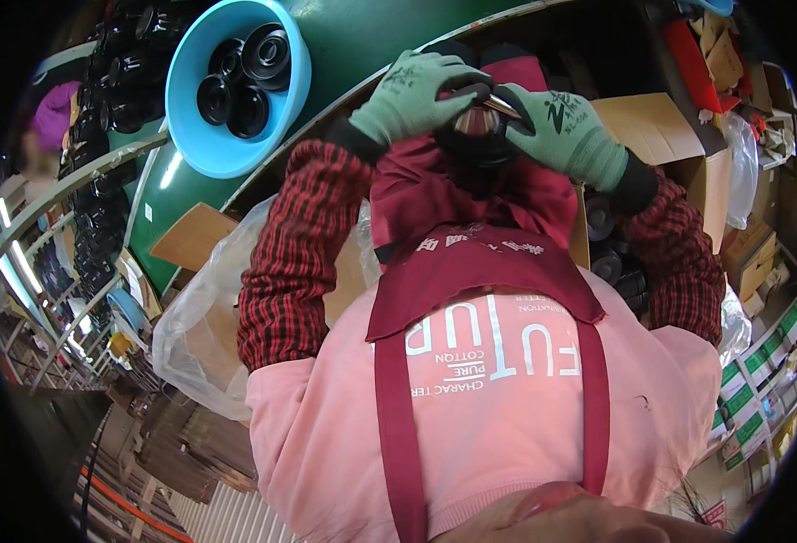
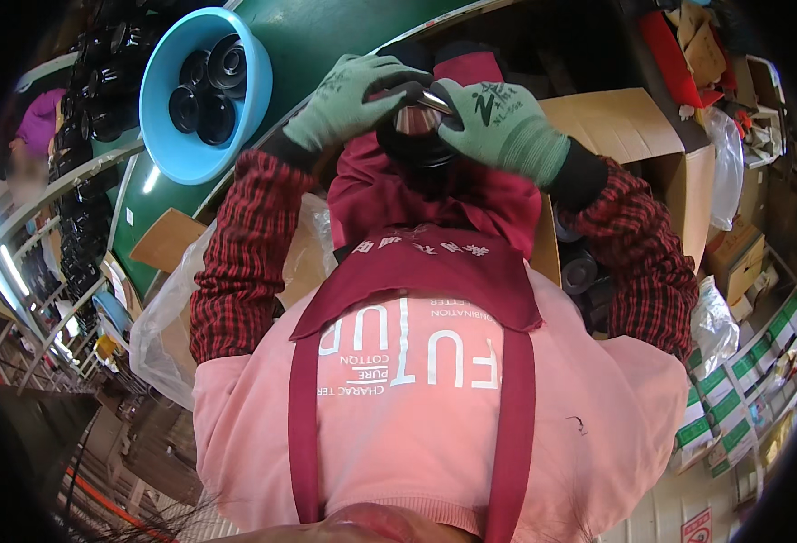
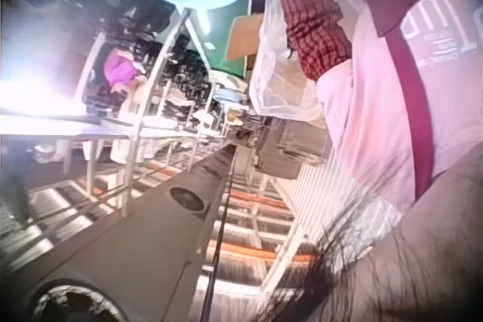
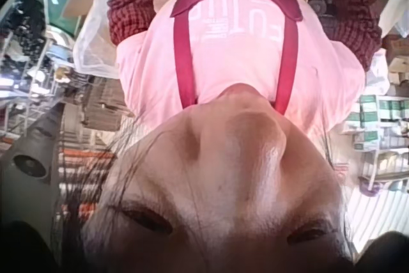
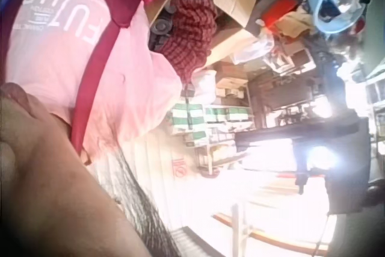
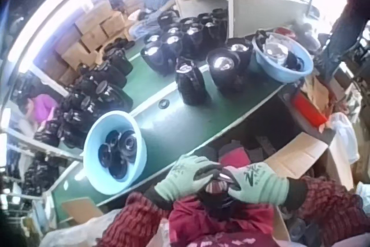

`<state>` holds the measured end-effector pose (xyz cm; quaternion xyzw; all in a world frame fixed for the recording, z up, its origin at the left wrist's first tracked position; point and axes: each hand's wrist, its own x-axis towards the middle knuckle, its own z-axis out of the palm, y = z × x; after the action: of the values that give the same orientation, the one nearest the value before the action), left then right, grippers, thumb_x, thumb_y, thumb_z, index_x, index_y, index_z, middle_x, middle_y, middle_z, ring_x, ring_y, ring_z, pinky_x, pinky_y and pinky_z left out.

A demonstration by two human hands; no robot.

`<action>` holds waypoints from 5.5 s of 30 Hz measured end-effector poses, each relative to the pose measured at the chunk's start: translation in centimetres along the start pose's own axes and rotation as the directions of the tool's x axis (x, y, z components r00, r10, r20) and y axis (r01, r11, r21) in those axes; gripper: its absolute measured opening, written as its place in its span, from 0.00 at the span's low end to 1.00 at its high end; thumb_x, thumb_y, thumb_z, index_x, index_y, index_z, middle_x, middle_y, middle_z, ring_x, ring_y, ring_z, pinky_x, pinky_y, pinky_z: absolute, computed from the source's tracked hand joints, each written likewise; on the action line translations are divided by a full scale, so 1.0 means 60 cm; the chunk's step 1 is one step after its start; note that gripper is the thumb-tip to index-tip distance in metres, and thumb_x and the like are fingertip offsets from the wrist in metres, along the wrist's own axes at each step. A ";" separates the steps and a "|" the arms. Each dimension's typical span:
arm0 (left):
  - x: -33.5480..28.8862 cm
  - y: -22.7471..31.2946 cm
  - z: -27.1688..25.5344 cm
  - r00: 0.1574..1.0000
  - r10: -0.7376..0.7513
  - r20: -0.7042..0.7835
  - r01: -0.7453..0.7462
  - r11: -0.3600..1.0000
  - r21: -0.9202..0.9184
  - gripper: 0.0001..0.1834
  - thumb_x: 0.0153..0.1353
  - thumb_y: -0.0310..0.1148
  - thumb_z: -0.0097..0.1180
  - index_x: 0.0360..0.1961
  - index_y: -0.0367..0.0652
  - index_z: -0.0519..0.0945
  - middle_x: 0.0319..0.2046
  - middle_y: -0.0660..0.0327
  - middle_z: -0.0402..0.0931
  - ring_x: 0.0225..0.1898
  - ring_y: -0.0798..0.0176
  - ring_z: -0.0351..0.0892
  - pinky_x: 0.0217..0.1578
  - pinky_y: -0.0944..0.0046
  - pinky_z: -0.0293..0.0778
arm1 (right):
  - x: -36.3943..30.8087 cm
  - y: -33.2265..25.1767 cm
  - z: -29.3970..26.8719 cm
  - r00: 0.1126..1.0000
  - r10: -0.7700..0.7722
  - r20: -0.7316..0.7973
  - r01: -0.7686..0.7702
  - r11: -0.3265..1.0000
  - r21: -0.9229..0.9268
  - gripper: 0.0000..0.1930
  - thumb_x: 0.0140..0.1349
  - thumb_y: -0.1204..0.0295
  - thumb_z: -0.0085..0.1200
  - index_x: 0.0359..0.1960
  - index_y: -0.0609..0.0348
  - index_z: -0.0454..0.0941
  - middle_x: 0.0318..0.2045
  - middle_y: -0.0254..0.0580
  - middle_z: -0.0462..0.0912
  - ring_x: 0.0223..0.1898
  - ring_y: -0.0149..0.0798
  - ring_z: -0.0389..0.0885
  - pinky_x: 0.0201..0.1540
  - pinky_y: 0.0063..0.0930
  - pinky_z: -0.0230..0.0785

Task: The person assembles black kettles by inserting a metal heating element into the base, then placing a black lid on top. They handle each kettle one at a time, moving them from a blue basin to a cardboard box after assembly.

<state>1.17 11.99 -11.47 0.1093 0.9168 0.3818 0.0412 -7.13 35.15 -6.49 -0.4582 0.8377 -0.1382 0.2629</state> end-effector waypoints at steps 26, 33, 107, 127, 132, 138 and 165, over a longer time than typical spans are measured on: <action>-0.016 -0.036 0.034 0.987 0.045 -0.153 -0.028 0.993 0.115 0.17 0.69 0.44 0.50 0.51 0.50 0.82 0.46 0.62 0.81 0.52 0.52 0.77 0.59 0.52 0.62 | 0.012 0.010 0.047 0.979 -0.119 -0.167 0.105 0.990 -0.090 0.28 0.66 0.55 0.52 0.60 0.63 0.70 0.42 0.50 0.81 0.38 0.48 0.85 0.40 0.39 0.77; -0.022 0.001 0.040 0.993 -0.097 -0.074 0.111 0.970 0.217 0.17 0.70 0.45 0.48 0.51 0.51 0.82 0.47 0.65 0.80 0.54 0.53 0.74 0.61 0.46 0.59 | -0.007 0.017 0.012 0.993 -0.113 -0.022 0.115 0.966 0.230 0.30 0.65 0.54 0.53 0.66 0.50 0.67 0.49 0.52 0.79 0.50 0.57 0.81 0.55 0.44 0.73; 0.233 -0.059 0.162 0.075 0.951 0.299 -0.951 0.159 -0.266 0.14 0.58 0.38 0.59 0.46 0.50 0.80 0.46 0.58 0.76 0.49 0.52 0.77 0.41 0.56 0.81 | -0.017 -0.117 0.156 0.566 0.286 0.774 -0.316 -0.792 0.523 0.12 0.69 0.62 0.53 0.33 0.56 0.75 0.17 0.30 0.66 0.15 0.30 0.67 0.19 0.26 0.60; -0.088 0.028 0.098 0.997 -0.079 -0.016 0.060 0.862 -0.503 0.56 0.32 0.48 0.84 0.67 0.50 0.71 0.73 0.45 0.55 0.72 0.39 0.60 0.70 0.47 0.61 | 0.464 0.207 0.071 0.935 0.245 0.256 -0.353 0.691 0.631 0.30 0.64 0.40 0.52 0.29 0.57 0.85 0.22 0.38 0.84 0.19 0.36 0.82 0.21 0.31 0.73; -0.130 0.051 0.082 0.899 -0.192 -0.392 -0.059 0.836 -0.546 0.53 0.31 0.44 0.86 0.63 0.47 0.72 0.71 0.45 0.59 0.72 0.44 0.62 0.69 0.47 0.64 | 0.382 0.165 -0.008 0.927 0.313 0.207 -0.364 0.884 0.294 0.41 0.59 0.29 0.51 0.39 0.62 0.84 0.31 0.52 0.86 0.40 0.52 0.85 0.53 0.43 0.74; -0.108 -0.030 0.059 0.781 -0.624 -0.025 -0.276 -0.309 -0.910 0.39 0.71 0.66 0.43 0.67 0.44 0.68 0.64 0.53 0.71 0.63 0.53 0.74 0.65 0.50 0.69 | 0.138 0.129 0.059 0.927 -0.270 -0.262 0.375 0.711 0.595 0.29 0.67 0.60 0.59 0.65 0.61 0.69 0.59 0.50 0.73 0.61 0.50 0.74 0.62 0.37 0.69; -0.257 0.083 -0.063 0.425 -0.217 -0.879 0.507 0.861 0.033 0.21 0.52 0.37 0.72 0.48 0.50 0.84 0.56 0.57 0.75 0.61 0.51 0.69 0.62 0.50 0.62 | 0.061 -0.150 0.054 0.982 -0.081 -0.170 0.157 0.846 0.509 0.17 0.61 0.62 0.66 0.44 0.60 0.81 0.41 0.48 0.82 0.40 0.52 0.83 0.41 0.39 0.74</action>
<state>16.40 9.25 -5.40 -0.2899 0.8624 0.2261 -0.3479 -0.65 27.25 -6.04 -0.4103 0.7556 -0.4077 0.3074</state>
